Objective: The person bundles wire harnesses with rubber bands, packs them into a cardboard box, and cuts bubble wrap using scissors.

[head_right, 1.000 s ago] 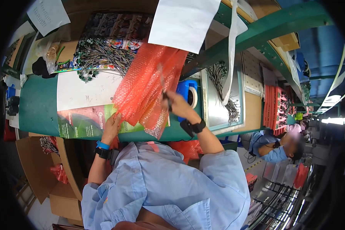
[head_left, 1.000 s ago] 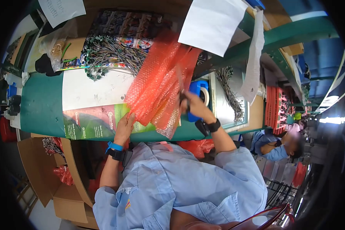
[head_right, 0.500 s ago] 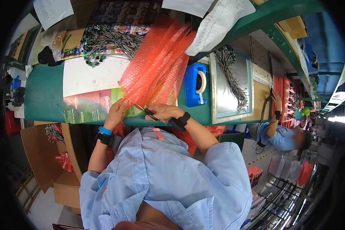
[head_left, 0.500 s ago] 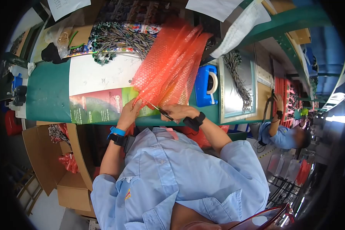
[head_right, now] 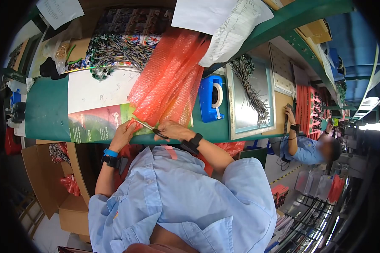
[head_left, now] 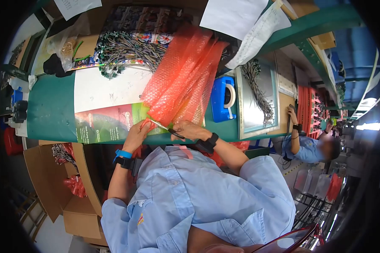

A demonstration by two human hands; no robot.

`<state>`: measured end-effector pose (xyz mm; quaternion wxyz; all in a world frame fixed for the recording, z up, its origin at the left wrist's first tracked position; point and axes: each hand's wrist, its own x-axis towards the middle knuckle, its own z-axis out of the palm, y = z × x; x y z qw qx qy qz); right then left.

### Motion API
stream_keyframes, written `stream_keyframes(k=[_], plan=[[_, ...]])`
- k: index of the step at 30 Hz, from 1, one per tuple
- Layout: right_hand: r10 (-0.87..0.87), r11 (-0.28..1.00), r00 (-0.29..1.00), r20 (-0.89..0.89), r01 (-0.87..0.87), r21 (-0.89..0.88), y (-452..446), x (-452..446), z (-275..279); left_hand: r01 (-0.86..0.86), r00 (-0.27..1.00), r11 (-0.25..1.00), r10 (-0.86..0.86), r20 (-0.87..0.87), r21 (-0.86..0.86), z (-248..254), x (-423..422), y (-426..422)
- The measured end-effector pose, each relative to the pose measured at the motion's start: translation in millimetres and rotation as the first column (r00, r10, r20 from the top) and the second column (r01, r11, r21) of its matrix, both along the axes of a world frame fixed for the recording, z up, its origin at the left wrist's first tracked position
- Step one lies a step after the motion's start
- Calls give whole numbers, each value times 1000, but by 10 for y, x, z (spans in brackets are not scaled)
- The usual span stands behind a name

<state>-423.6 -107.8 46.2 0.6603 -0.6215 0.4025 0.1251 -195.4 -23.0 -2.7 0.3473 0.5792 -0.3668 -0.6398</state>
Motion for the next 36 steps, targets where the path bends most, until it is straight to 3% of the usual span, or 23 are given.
stream_keyframes(k=[3,4,5,6,7,9,11,12,14,16,17,18,20,23,24,26,27,28,29,31,32,34,36], plan=[[28,999,999,-43,-27,19,24,-56,124,20,998,990,-13,-58,138,247,197,92],[-10,997,992,125,1,75,31,-127,49,22,998,990,-14,-57,138,267,215,137],[-57,991,957,286,19,136,38,-166,8,-8,998,1000,9,-65,17,281,221,191],[-58,991,957,286,19,136,38,-110,132,-40,997,994,32,-76,-105,299,226,217],[-88,996,952,292,75,54,46,-36,294,-38,997,994,30,-76,-106,340,201,203],[-115,991,946,302,130,-31,73,91,425,73,997,946,-62,47,-316,476,50,131],[-266,925,842,469,360,-121,154,284,404,101,994,947,-108,-6,-304,619,-132,44],[-397,893,743,539,449,38,181,377,431,134,986,947,-157,-58,-291,699,-220,-3],[-426,882,704,568,464,85,132,416,428,151,988,910,-146,43,-387,824,-286,-65],[-456,869,664,593,476,135,-7,387,449,184,971,983,-184,-153,-13,843,-286,-95],[-333,851,727,601,506,-141,-171,303,488,182,971,983,-182,-154,-15,808,-273,-108],[-214,767,793,571,498,-404,-357,210,534,255,944,966,-260,-201,-54,729,-238,-112],[-306,614,843,442,530,-585,-839,95,859,321,910,942,-336,-243,-98,530,-154,-83],[-455,480,617,642,777,-407,-1791,-241,677,420,858,902,-430,-281,-96,230,-53,85],[-444,422,534,719,833,-358,-2147,-386,467,407,862,908,-416,-288,-93,174,-29,158],[-281,-70,831,481,482,-874,-3104,-827,-271,363,874,931,-354,-334,-36,211,-11,271],[-334,21,786,520,558,-830,-3101,-769,-171,357,876,933,-349,-332,-37,254,-18,313],[-392,107,739,548,628,-771,-3092,-713,-74,229,896,972,-189,-401,53,290,-35,355],[-358,-212,759,544,501,-839,-3436,-881,-565,103,891,983,-24,-453,151,306,-55,381],[-501,-225,756,420,355,-907,-3025,-430,75,5,880,985,79,-468,174,214,-131,342],[-623,-88,721,303,321,-943,-3195,-464,-106,-39,885,982,121,-449,186,216,-158,299],[-751,243,558,352,729,-639,-3165,-426,-201,-89,886,975,171,-431,204,209,-232,218],[-744,130,629,227,468,-874,-3078,-380,-120,-210,960,967,232,-156,145,154,-316,138]])
